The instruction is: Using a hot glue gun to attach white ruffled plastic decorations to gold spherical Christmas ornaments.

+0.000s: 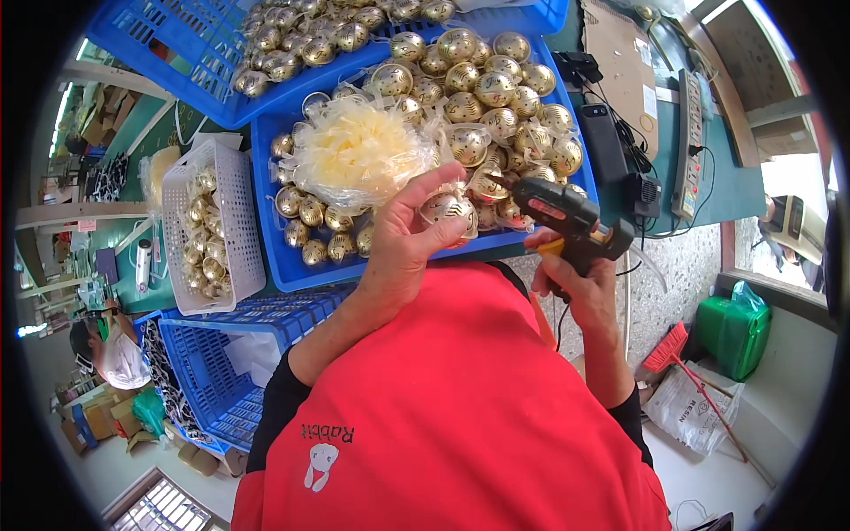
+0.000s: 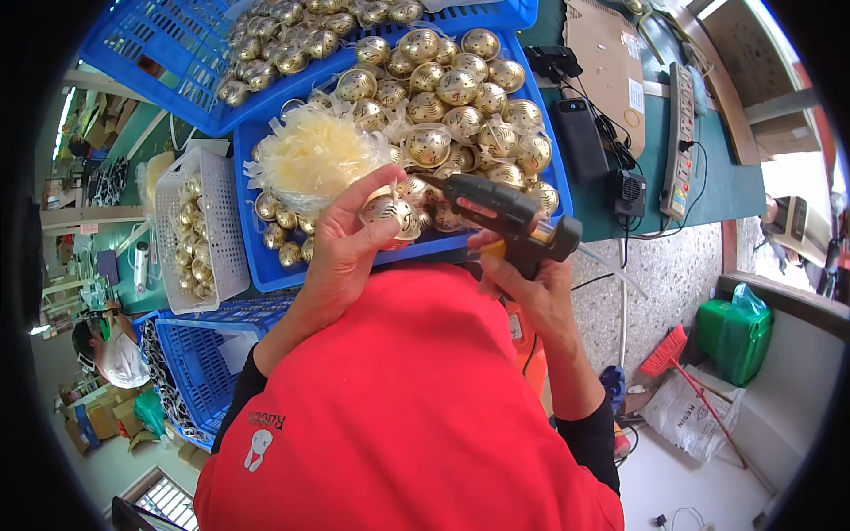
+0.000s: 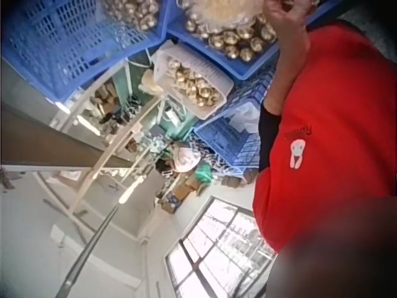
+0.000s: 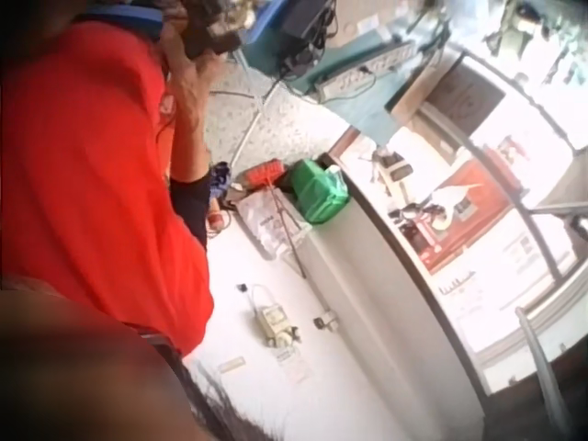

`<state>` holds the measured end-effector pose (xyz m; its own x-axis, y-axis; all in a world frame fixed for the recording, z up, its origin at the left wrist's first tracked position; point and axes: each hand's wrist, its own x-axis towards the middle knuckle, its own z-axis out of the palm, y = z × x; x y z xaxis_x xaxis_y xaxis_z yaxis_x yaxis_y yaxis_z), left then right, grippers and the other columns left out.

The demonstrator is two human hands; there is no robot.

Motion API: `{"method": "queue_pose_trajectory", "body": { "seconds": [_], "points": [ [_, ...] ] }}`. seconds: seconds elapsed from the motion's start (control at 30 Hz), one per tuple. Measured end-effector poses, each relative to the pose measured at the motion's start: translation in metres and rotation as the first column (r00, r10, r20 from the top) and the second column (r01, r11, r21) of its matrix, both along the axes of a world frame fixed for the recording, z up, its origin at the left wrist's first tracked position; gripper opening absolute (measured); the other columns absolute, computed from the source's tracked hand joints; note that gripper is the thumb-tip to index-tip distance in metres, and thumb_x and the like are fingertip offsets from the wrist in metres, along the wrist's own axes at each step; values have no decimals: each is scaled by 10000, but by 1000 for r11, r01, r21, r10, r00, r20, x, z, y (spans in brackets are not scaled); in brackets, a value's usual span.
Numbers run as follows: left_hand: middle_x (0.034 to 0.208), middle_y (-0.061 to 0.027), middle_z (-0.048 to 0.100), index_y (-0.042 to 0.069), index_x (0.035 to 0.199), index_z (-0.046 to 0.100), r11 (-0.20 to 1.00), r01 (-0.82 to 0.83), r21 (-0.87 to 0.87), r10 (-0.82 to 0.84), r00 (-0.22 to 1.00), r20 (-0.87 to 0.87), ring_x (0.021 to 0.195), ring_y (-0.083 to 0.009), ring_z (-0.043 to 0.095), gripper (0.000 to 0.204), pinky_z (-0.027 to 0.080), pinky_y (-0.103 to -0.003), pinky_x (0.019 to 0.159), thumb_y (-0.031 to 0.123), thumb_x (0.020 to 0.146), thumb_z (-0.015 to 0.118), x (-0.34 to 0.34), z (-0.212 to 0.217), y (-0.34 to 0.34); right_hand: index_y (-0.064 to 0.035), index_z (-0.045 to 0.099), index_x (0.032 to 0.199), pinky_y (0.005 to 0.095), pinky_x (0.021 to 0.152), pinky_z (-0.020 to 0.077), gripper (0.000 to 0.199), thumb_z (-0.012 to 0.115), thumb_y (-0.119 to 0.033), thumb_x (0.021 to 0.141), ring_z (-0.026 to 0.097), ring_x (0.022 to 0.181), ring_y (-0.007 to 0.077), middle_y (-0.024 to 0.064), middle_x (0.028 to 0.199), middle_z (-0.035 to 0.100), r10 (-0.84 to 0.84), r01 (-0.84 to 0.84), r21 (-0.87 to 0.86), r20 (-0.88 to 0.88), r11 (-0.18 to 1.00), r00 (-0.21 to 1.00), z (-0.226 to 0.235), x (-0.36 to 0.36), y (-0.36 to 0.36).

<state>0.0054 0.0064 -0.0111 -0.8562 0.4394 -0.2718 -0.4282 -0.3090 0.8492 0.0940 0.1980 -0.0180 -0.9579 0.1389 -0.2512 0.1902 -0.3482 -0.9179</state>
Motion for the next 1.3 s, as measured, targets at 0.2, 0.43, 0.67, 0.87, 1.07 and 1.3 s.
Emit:
{"method": "queue_pose_trajectory", "body": {
  "seconds": [0.2, 0.43, 0.67, 0.87, 1.07, 1.3],
  "points": [
    [1126, -58, 530, 27, 1251, 443, 1000, 1, -30, -2, 1000, -29, 929, -104, 545, 539, 510, -244, 760, -33, 744, 615, -2, 2, -3, -1, 537, 1037, 192, 440, 392, 242, 574, -12, 798, 522, 494, 90, 114, 884, 621, 14, -15, 26, 33, 1000, 999, -5, 3, -8],
    [1119, -86, 528, 26, 1282, 399, 1000, -2, 7, 2, 1000, -17, 892, -118, 567, 588, 506, -245, 765, -38, 742, 624, -1, 6, 0, 11, 543, 1019, 188, 450, 393, 225, 589, -31, 803, 513, 505, 77, 109, 844, 622, 42, -42, 59, -5, 997, 999, -12, 1, -13],
    [1048, -83, 557, 20, 1291, 377, 1000, -16, 14, 16, 999, -29, 875, -113, 569, 617, 496, -233, 754, -33, 734, 638, -2, 6, -1, 11, 549, 979, 180, 437, 367, 190, 598, -48, 806, 504, 495, 67, 81, 787, 614, 23, -25, 86, 23, 996, 999, -13, -3, -15],
    [1043, -83, 559, 18, 1284, 381, 1000, -3, -19, 2, 999, -34, 879, -115, 569, 614, 493, -228, 753, -28, 731, 643, -5, 7, 1, 8, 549, 915, 181, 422, 333, 137, 596, -58, 806, 493, 477, 64, 62, 745, 602, 9, -13, 60, 74, 998, 997, -13, -3, -14],
    [1099, -100, 534, 16, 1287, 377, 1000, 0, -7, -1, 999, -34, 915, -126, 562, 630, 482, -233, 778, -32, 723, 651, -7, 5, 3, 3, 564, 864, 184, 441, 355, 113, 611, -75, 798, 499, 488, 68, 47, 710, 592, -18, 14, 70, 57, 997, 998, -12, -5, -14],
    [1164, -68, 504, 25, 1288, 388, 991, 12, -132, -24, 995, -93, 997, -110, 480, 637, 438, -233, 839, -29, 714, 657, -9, 1, 2, 1, 555, 838, 191, 452, 369, 108, 611, -77, 790, 501, 480, 78, 37, 684, 571, -26, 21, 69, 71, 997, 997, -12, -4, -13]
  ]
}}
